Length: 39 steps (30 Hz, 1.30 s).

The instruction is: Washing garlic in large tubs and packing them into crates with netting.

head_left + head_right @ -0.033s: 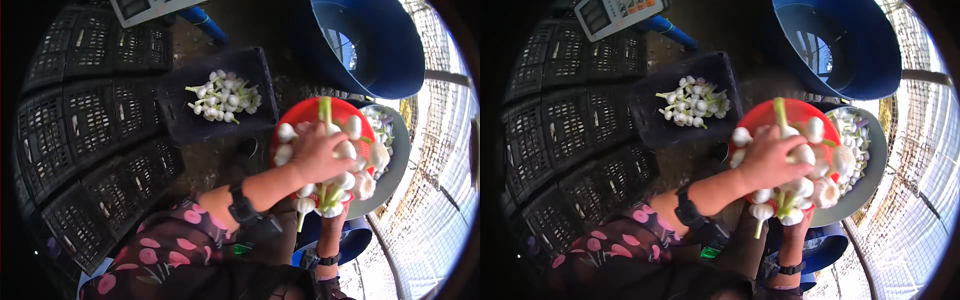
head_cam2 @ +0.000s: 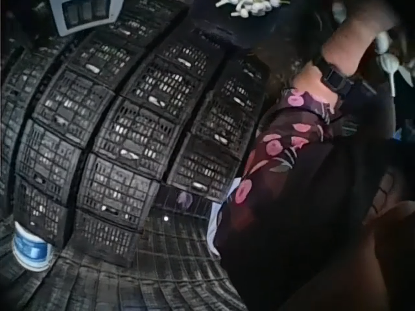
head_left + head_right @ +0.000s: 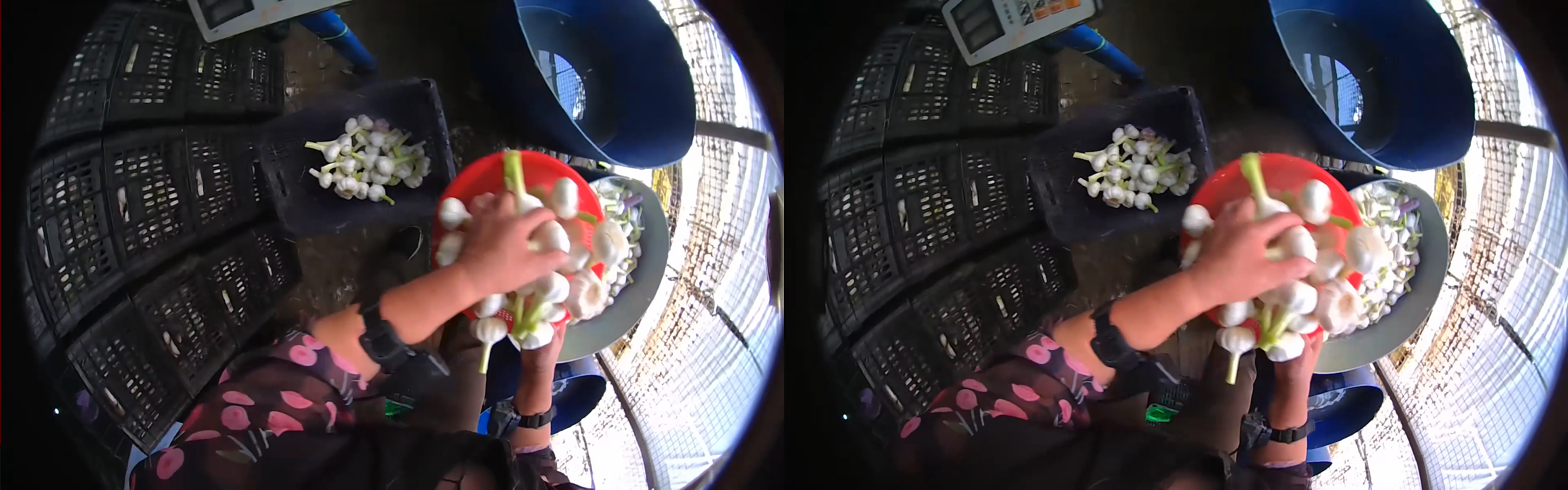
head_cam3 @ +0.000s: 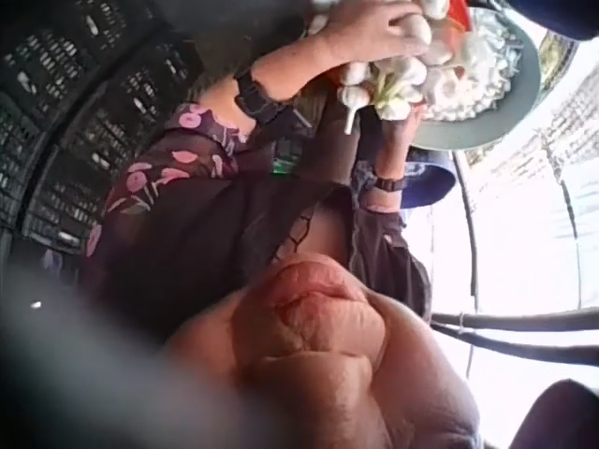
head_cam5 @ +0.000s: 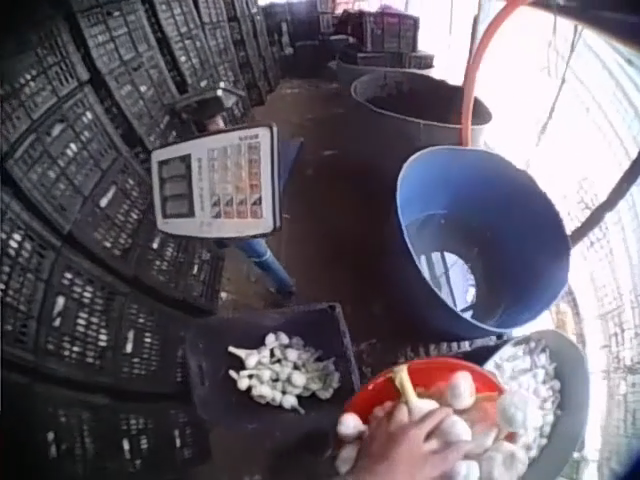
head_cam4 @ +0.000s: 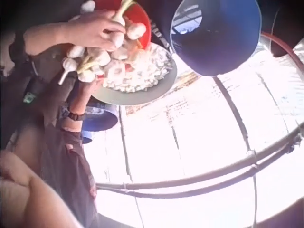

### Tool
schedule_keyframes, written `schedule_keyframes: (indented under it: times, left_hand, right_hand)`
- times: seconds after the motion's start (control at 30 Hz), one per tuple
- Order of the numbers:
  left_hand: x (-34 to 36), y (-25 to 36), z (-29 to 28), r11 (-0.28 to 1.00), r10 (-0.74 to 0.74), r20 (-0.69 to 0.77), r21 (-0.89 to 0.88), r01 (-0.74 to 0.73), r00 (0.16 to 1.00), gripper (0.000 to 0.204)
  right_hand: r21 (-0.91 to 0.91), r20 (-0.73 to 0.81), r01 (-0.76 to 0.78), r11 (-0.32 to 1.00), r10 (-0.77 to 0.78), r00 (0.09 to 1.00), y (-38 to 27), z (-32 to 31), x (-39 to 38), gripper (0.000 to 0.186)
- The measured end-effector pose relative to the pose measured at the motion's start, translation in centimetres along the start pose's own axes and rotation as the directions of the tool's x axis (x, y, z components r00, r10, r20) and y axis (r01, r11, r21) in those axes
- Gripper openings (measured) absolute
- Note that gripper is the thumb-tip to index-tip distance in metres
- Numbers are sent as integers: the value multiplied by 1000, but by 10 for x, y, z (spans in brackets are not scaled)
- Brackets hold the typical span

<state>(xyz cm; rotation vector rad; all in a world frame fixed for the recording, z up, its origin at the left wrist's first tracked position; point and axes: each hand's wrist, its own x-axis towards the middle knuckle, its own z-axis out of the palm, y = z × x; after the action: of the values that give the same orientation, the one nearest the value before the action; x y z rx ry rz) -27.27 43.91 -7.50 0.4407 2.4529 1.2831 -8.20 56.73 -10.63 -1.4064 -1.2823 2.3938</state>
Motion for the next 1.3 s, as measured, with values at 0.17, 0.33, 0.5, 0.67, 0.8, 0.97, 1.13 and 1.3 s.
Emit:
schedule_keyframes:
  times: [0.17,0.33,0.5,0.67,0.8,0.97,1.13,1.3]
  left_hand:
    - [-1,-154,-90,889,-218,31,-407,211,976,51]
    - [-33,-311,-149,707,-623,-228,-575,413,748,52]
    - [-82,-356,-139,444,-880,-235,-714,541,412,48]
    - [-95,-321,-95,428,-887,-241,-749,506,394,46]
    - [-90,-291,-66,439,-885,-293,-784,439,363,44]
    - [-114,-325,-56,617,-782,-491,-521,590,384,44]
    - [-82,-266,-14,693,-702,-541,-372,617,462,37]
    - [-55,-160,47,857,-447,-321,-423,296,835,31]
  right_hand:
    - [-295,298,215,931,-124,946,41,168,43,57]
    - [-851,461,518,82,-354,814,95,276,81,66]
    - [-759,644,614,-214,-386,661,102,291,82,64]
    - [-642,724,716,-273,-522,450,80,281,107,60]
    - [-538,815,763,-359,-451,363,68,277,108,65]
    - [-495,792,800,-338,-554,256,34,266,103,62]
    - [-659,493,748,-77,-796,352,-35,171,121,57]
    - [-539,-94,584,607,-732,674,-69,-15,86,31]
